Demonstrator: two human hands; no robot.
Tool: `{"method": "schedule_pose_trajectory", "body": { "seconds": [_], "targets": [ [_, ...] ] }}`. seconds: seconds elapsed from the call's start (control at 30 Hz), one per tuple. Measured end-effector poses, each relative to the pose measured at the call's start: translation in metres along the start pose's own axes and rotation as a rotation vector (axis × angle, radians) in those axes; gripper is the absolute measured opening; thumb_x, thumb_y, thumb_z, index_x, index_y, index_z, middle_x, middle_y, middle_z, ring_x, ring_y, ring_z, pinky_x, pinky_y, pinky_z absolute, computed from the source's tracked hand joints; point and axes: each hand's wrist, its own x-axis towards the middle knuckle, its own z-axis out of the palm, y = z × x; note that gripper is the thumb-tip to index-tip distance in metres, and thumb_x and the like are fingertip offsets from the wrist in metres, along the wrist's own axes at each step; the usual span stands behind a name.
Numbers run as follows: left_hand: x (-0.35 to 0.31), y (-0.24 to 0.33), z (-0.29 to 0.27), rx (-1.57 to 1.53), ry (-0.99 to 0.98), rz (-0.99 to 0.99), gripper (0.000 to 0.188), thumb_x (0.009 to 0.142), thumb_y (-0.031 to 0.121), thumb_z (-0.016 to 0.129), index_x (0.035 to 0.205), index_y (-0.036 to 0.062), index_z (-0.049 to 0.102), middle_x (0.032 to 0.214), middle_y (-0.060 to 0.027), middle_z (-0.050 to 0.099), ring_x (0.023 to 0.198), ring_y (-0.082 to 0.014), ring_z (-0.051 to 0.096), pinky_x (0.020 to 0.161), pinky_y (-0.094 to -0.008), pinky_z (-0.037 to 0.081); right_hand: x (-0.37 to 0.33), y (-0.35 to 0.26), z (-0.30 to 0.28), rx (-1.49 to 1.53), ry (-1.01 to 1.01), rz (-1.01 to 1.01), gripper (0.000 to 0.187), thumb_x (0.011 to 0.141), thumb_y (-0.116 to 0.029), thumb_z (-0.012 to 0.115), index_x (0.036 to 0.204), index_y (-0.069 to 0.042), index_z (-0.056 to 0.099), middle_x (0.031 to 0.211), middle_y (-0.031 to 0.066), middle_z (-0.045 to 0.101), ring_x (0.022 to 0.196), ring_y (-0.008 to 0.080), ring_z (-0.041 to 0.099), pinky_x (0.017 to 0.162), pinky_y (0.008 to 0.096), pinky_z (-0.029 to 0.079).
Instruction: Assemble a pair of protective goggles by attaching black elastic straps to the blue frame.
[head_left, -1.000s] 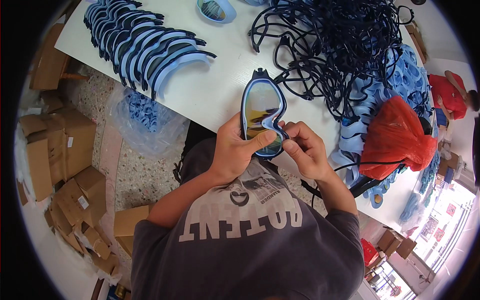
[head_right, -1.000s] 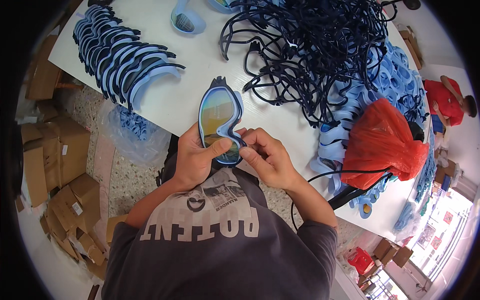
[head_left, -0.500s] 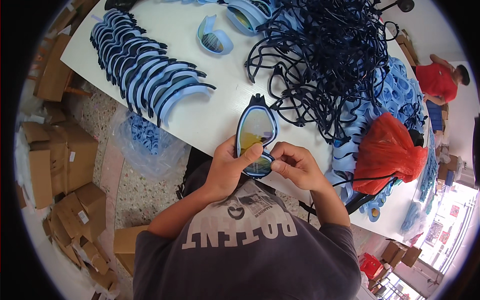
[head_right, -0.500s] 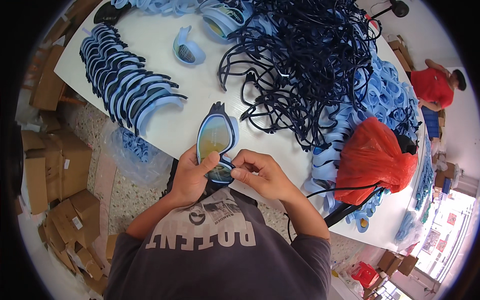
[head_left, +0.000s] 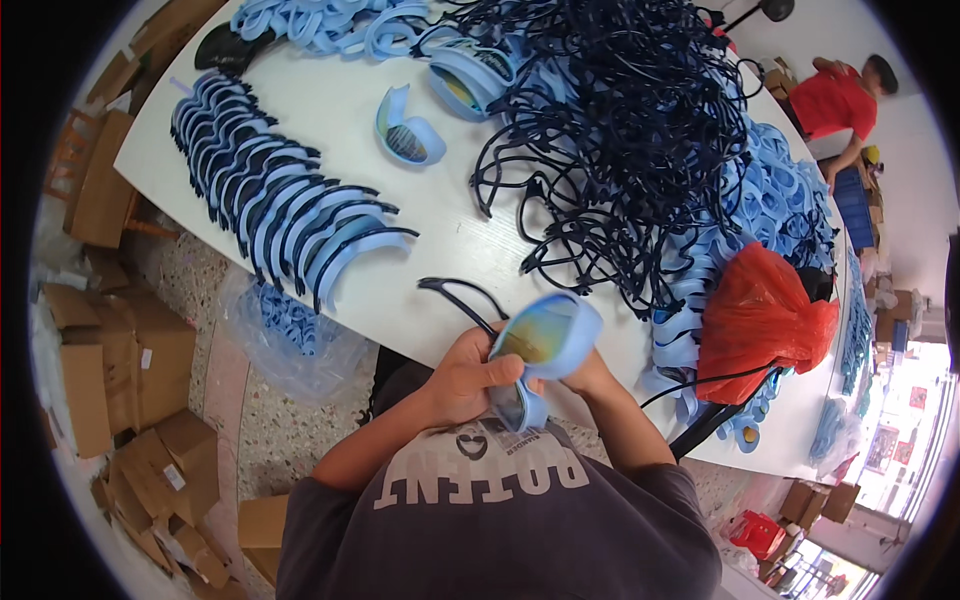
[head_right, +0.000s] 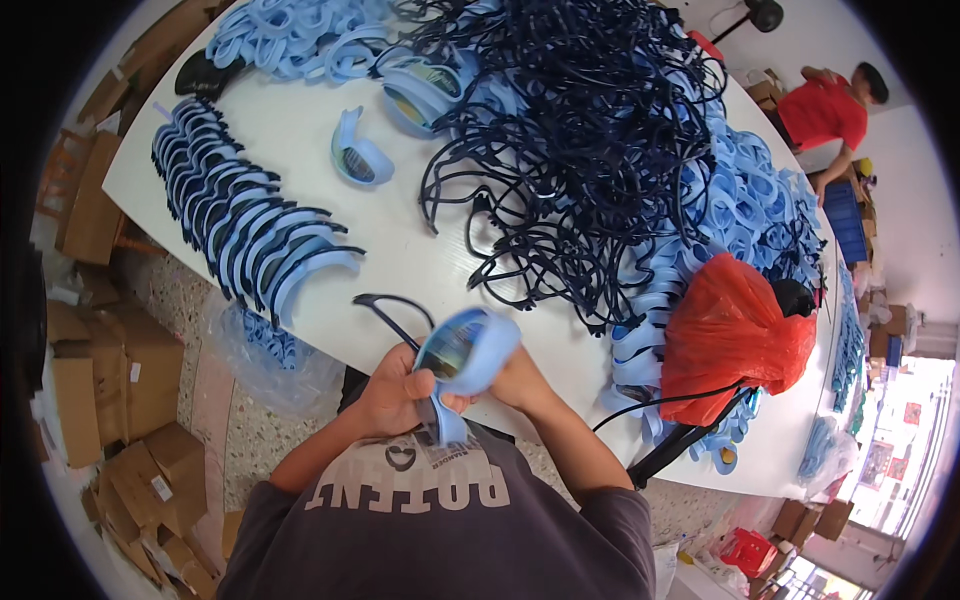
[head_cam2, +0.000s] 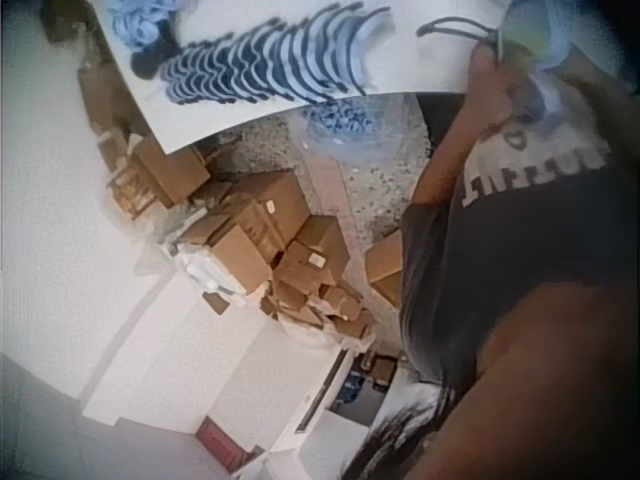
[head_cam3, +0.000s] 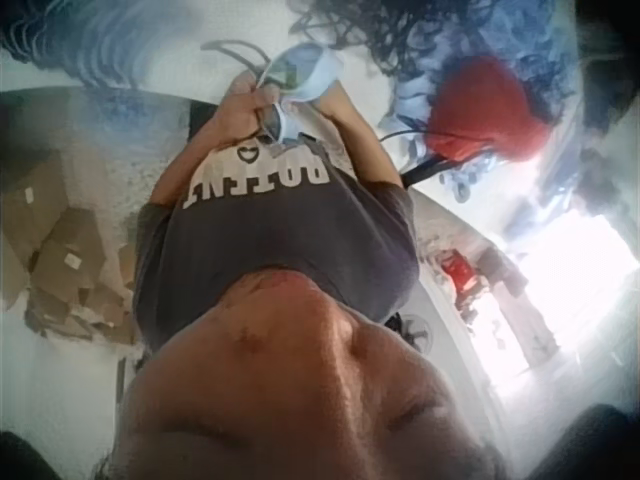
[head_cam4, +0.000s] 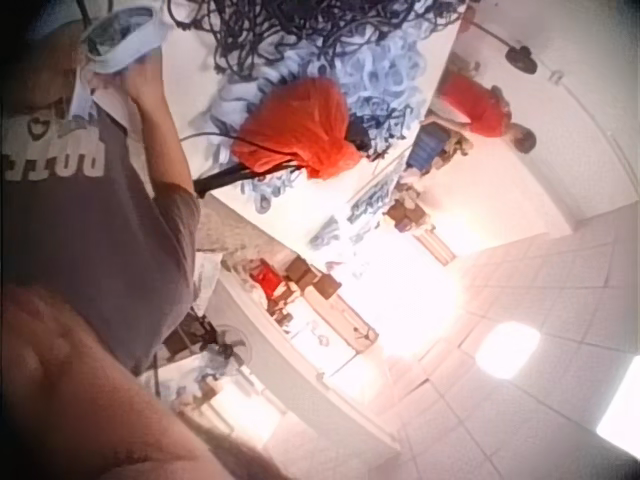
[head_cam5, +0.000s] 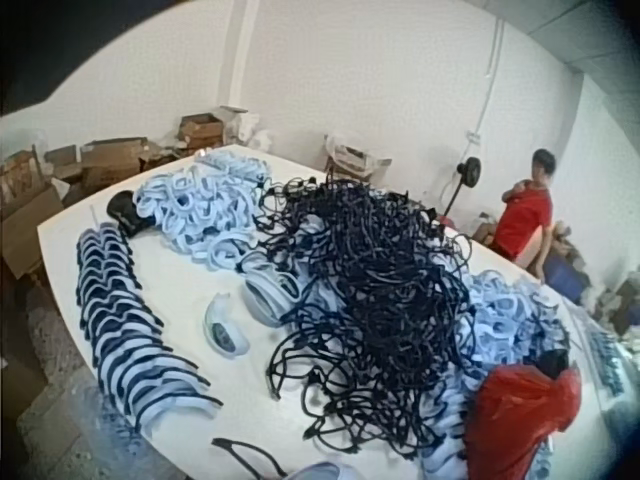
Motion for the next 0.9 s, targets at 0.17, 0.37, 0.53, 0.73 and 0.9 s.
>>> {"method": "schedule_pose_trajectory", "body": {
  "seconds": [0.17, 0.37, 0.53, 0.73, 0.9],
  "targets": [
    [0.03, 0.033, -0.004, 0.284, 0.046, -0.019, 0.052, 0.077, 0.028, 0.074, 0.111, -0.0036, 0.05, 0.086, -0.0117, 0.063, 0.076, -0.0203, 0.064, 0.07, -0.0308, 0.051, 0.009, -0.031, -0.012, -0.165, 0.208, 0.113, 0.031, 0.083, -0.005, 0.059, 0.113, -0.001, 0.055, 0.095, 0.0111, 0.063, 0.082, 0.0184, 0.062, 0.07, 0.0273, 0.05],
    [0.054, 0.075, -0.008, 0.666, 0.033, -0.102, 0.041, 0.078, 0.018, 0.073, 0.108, -0.0023, 0.054, 0.092, -0.0094, 0.064, 0.08, -0.0152, 0.064, 0.072, -0.027, 0.051, 0.013, -0.107, -0.033, -0.739, 0.338, -0.565, 0.046, 0.075, -0.019, 0.073, 0.114, -0.001, 0.056, 0.104, 0.0127, 0.058, 0.094, 0.0244, 0.057, 0.075, 0.0339, 0.048],
    [0.07, 0.089, 0.002, 0.832, -0.049, -0.167, 0.051, 0.076, 0.027, 0.077, 0.112, -0.0023, 0.055, 0.094, -0.0095, 0.064, 0.084, -0.0128, 0.062, 0.074, -0.0258, 0.049, 0.03, -0.108, -0.052, -0.846, 0.068, -0.544, 0.066, 0.057, -0.033, 0.084, 0.112, -0.004, 0.061, 0.102, 0.0109, 0.058, 0.091, 0.0271, 0.052, 0.078, 0.0348, 0.044],
    [0.057, 0.096, -0.008, 1.38, 0.147, 0.477, 0.072, 0.07, 0.034, 0.08, 0.125, -0.0008, 0.049, 0.117, -0.0153, 0.057, 0.107, -0.0249, 0.056, 0.092, -0.0328, 0.043, 0.025, -0.086, -0.065, -0.841, 0.402, -0.613, 0.06, 0.054, -0.028, 0.084, 0.103, -0.002, 0.062, 0.096, 0.0112, 0.058, 0.084, 0.0271, 0.055, 0.072, 0.0347, 0.046],
    [0.054, 0.08, 0.011, 1.621, -0.092, 0.648, 0.095, 0.054, 0.041, 0.086, 0.129, 0.0008, 0.045, 0.121, -0.0143, 0.052, 0.112, -0.0292, 0.051, 0.094, -0.0373, 0.041, 0.025, -0.068, -0.058, -0.858, 0.498, -0.792, 0.064, 0.051, -0.031, 0.084, 0.103, -0.001, 0.061, 0.092, 0.0127, 0.058, 0.077, 0.0261, 0.056, 0.065, 0.0337, 0.046]
  ]
}}
